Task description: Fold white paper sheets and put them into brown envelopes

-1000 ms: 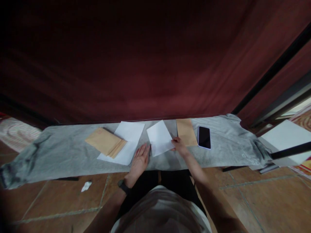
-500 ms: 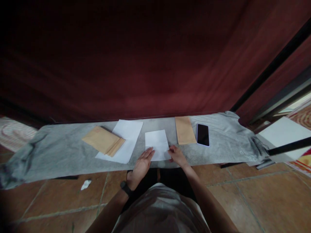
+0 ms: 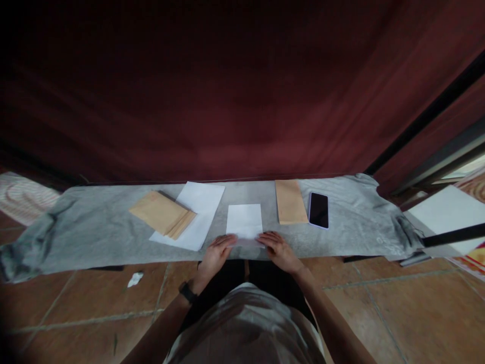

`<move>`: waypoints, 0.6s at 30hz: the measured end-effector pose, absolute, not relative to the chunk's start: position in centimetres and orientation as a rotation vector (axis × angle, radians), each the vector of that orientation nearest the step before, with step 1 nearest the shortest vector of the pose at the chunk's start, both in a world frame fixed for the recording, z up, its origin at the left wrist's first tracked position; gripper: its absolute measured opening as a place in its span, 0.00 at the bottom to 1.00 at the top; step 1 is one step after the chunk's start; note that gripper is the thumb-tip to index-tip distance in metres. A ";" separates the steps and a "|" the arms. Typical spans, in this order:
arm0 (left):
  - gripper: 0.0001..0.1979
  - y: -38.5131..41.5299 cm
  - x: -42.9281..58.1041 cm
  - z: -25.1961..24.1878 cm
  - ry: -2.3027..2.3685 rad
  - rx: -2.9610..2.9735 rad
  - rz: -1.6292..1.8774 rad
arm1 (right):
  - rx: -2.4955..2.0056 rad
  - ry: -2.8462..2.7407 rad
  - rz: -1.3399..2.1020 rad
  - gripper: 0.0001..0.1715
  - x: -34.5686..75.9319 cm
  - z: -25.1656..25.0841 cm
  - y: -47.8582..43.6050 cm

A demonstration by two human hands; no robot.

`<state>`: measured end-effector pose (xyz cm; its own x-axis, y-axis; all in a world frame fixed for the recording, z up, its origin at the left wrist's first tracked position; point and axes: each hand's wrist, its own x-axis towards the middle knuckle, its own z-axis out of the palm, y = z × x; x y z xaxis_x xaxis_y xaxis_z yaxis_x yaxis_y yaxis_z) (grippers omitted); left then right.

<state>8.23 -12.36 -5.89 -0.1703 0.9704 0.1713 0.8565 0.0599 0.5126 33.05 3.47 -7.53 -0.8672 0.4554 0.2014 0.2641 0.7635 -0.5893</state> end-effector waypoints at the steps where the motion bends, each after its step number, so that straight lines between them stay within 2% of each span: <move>1: 0.15 -12.3 8.0 -5.9 2.118 1.836 0.796 | -0.554 -2.624 0.802 0.27 32.9 -7.5 3.6; 7: 0.08 -11.5 7.0 -5.8 2.149 1.550 0.977 | -0.713 -2.561 0.763 0.13 31.1 -7.5 4.4; 13: 0.10 -10.1 6.6 -5.4 2.282 1.325 0.955 | -0.962 -2.493 0.799 0.16 29.5 -7.2 5.2; 18: 0.11 -8.7 6.6 -5.0 2.303 1.217 1.022 | -1.169 -2.436 0.805 0.15 28.2 -6.8 5.8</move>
<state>6.55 -8.68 -5.03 -0.5745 0.8179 0.0313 0.5721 0.3739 0.7300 28.16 5.82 -6.84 -0.6135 0.7885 0.0429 0.6079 0.5062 -0.6117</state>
